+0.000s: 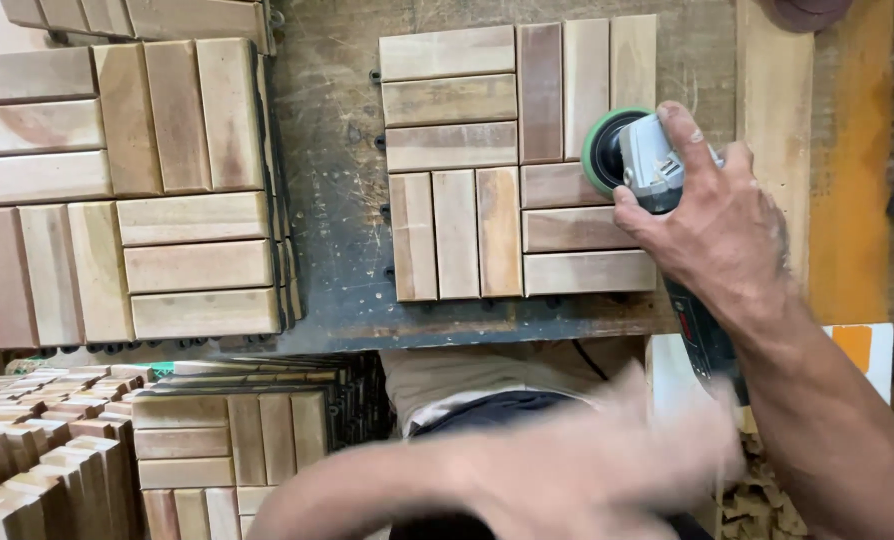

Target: Sanding the surface of wooden interlocking deck tiles using an orbital sander to achieve a smooth finish.

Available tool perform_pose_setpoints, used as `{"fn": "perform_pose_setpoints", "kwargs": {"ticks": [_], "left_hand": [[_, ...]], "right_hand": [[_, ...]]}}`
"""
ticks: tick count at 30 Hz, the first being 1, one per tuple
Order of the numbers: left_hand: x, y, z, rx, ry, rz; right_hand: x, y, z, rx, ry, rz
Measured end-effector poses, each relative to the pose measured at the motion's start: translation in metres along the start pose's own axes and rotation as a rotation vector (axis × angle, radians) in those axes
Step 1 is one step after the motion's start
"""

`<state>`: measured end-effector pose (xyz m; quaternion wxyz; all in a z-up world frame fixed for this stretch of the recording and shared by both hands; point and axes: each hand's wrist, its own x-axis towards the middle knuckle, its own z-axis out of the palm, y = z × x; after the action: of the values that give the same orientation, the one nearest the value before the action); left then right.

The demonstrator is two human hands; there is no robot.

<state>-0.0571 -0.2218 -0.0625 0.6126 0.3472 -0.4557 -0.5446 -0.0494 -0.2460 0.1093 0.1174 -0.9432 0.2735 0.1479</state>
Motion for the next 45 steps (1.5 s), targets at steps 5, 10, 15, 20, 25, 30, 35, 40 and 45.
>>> {"fn": "perform_pose_setpoints", "kwargs": {"ticks": [5,10,15,20,25,30,35,40,45], "left_hand": [[0.052,0.001,0.035,-1.222,-1.663,0.574],[-0.204,0.151,0.111,-0.216,-0.044,-0.027],[-0.222,0.196,0.066,0.080,0.416,-0.202],[-0.237,0.178,0.034,0.586,0.890,-0.369],[-0.257,0.118,-0.009,1.120,1.213,-0.369],[-0.251,0.090,-0.038,1.178,1.197,-0.618],[-0.246,0.062,-0.054,1.255,1.269,-0.506],[-0.244,0.069,-0.058,1.153,1.294,-0.455],[-0.242,0.093,-0.046,0.861,1.422,-0.208]], "right_hand": [[-0.007,-0.006,0.003,-0.039,-0.050,-0.049],[-0.009,-0.008,-0.003,-0.033,-0.091,-0.013],[0.001,-0.018,-0.004,0.001,-0.039,-0.032],[0.019,-0.029,-0.001,-0.006,-0.020,-0.055],[0.055,-0.047,0.002,0.006,0.100,-0.172],[0.089,-0.068,0.004,0.019,0.180,-0.257],[0.112,-0.095,0.018,0.033,0.221,-0.308],[0.094,-0.138,0.019,-0.008,0.115,-0.377],[0.067,-0.158,0.018,-0.043,0.033,-0.392]]}}
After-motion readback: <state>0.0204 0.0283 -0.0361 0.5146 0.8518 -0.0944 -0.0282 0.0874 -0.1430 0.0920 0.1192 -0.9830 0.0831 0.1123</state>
